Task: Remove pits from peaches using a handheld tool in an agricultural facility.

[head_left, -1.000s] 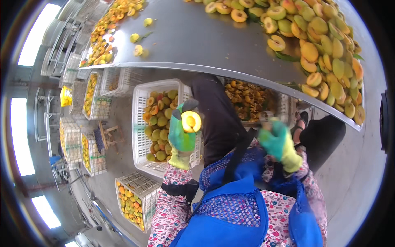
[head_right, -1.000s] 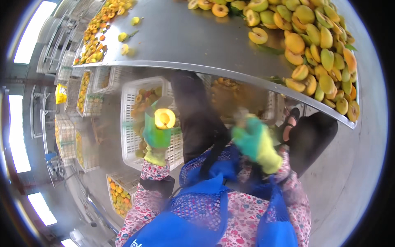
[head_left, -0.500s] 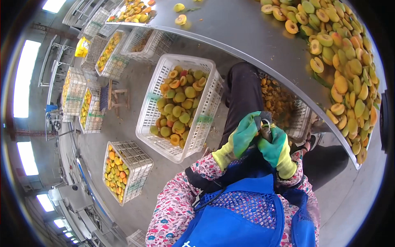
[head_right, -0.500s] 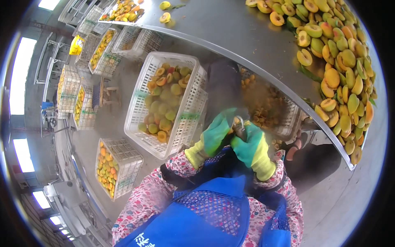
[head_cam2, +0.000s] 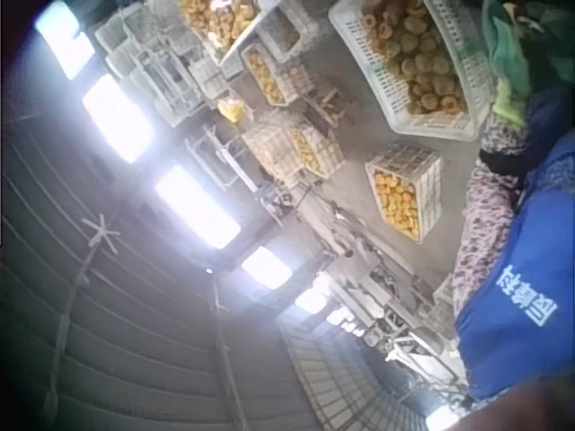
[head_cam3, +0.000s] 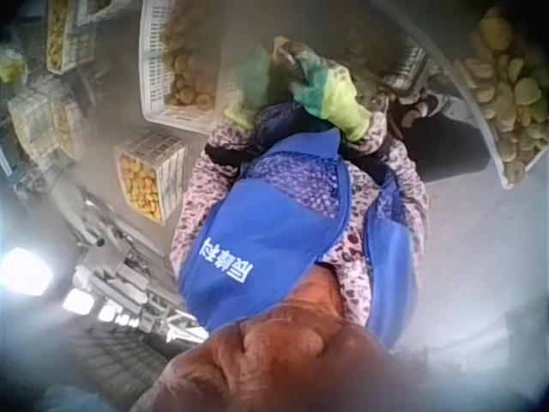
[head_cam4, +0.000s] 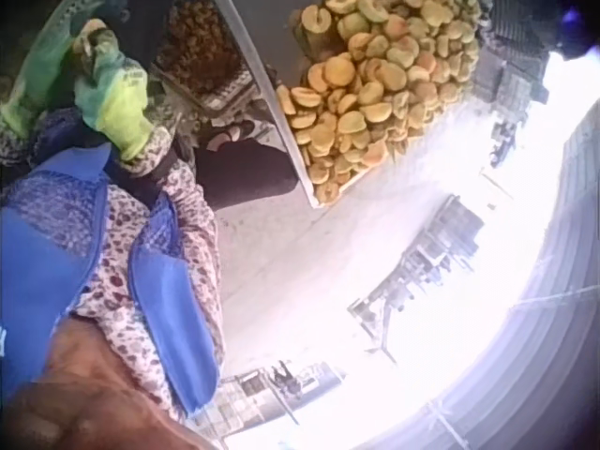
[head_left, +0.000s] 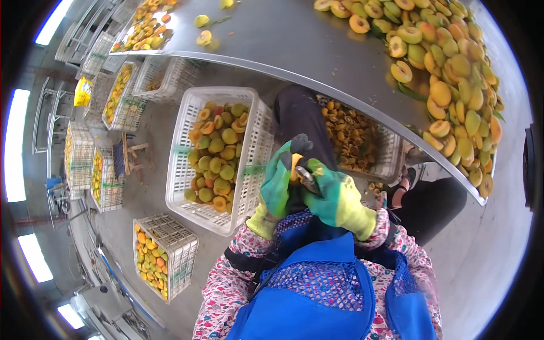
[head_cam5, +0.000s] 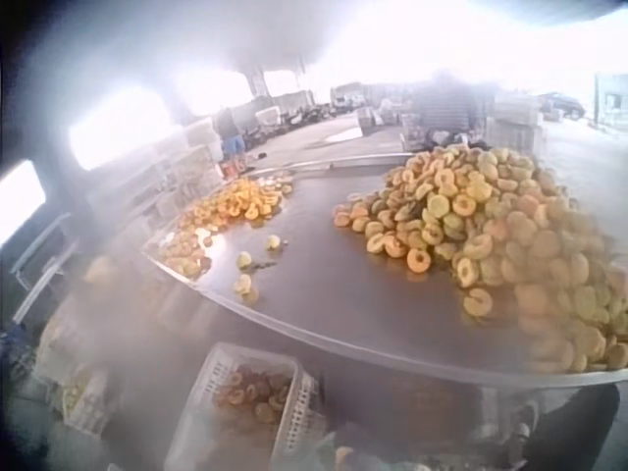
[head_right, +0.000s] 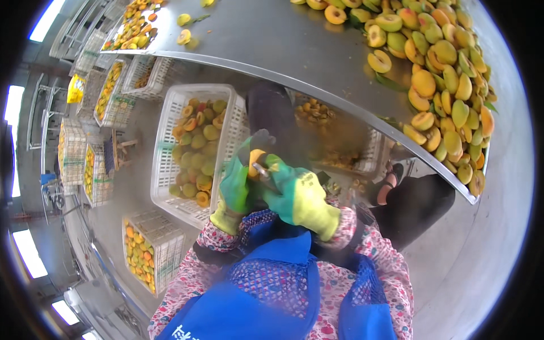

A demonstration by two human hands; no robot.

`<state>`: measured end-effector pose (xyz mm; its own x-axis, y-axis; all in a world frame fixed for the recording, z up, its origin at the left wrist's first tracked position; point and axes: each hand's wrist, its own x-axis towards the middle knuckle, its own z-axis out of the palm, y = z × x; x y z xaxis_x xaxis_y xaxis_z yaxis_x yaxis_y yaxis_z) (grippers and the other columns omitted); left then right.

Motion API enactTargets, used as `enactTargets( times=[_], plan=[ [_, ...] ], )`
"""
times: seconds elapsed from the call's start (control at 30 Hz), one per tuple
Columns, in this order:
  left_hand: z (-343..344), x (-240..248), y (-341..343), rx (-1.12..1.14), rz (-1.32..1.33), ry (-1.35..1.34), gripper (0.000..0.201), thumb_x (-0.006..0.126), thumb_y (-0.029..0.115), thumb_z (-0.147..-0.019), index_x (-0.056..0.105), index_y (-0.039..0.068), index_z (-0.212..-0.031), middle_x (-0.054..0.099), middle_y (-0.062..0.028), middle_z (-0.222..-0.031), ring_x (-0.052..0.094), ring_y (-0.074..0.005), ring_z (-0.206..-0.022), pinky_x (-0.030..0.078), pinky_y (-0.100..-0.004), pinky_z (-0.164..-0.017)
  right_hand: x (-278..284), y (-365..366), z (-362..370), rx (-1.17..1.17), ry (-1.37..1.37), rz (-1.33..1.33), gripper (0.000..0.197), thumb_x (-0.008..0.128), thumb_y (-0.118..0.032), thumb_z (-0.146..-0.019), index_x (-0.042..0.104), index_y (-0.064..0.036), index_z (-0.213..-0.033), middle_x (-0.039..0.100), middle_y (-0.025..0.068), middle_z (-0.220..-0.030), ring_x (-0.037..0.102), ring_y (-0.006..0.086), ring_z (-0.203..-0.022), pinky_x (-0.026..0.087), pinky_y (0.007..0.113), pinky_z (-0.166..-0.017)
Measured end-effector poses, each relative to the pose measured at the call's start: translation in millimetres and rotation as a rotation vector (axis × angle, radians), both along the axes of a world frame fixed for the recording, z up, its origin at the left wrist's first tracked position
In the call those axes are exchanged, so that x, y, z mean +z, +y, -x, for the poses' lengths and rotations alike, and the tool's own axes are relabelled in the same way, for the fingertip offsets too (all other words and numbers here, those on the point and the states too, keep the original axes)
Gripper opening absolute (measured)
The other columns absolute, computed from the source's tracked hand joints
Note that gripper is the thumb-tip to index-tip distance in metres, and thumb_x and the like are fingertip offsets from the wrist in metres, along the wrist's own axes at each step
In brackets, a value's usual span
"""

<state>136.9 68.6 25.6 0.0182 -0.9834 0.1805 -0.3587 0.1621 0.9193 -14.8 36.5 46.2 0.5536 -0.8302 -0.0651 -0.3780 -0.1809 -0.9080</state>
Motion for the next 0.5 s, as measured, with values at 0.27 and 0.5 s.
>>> enactTargets(
  times=[0.27, 0.5],
  plan=[
    [31, -20, 12, 0.025, -0.423, 1.013, 0.042, 0.045, 0.019, -0.097, 0.038, 0.004, -0.135, 0.054, -0.0025, -0.114, 0.052, -0.0089, -0.100, 0.043, -0.0227, -0.086, -22, 6, 20, -0.208, -0.444, -0.582, 0.023, 0.054, -0.001, -0.079, 0.059, -0.0023, -0.102, 0.056, -0.0022, -0.073, 0.050, 0.0066, -0.053, 0.040, 0.019, -0.048],
    [28, -45, 26, 0.054, -0.451, 1.150, 0.044, 0.048, 0.018, -0.096, 0.037, 0.003, -0.135, 0.054, -0.0002, -0.104, 0.053, -0.0078, -0.094, 0.044, -0.0218, -0.083, -25, 13, 2, -0.157, -0.082, -0.067, 0.018, 0.052, -0.004, -0.078, 0.058, -0.0005, -0.095, 0.057, 0.0002, -0.068, 0.053, 0.0097, -0.060, 0.044, 0.023, -0.056]
  ],
)
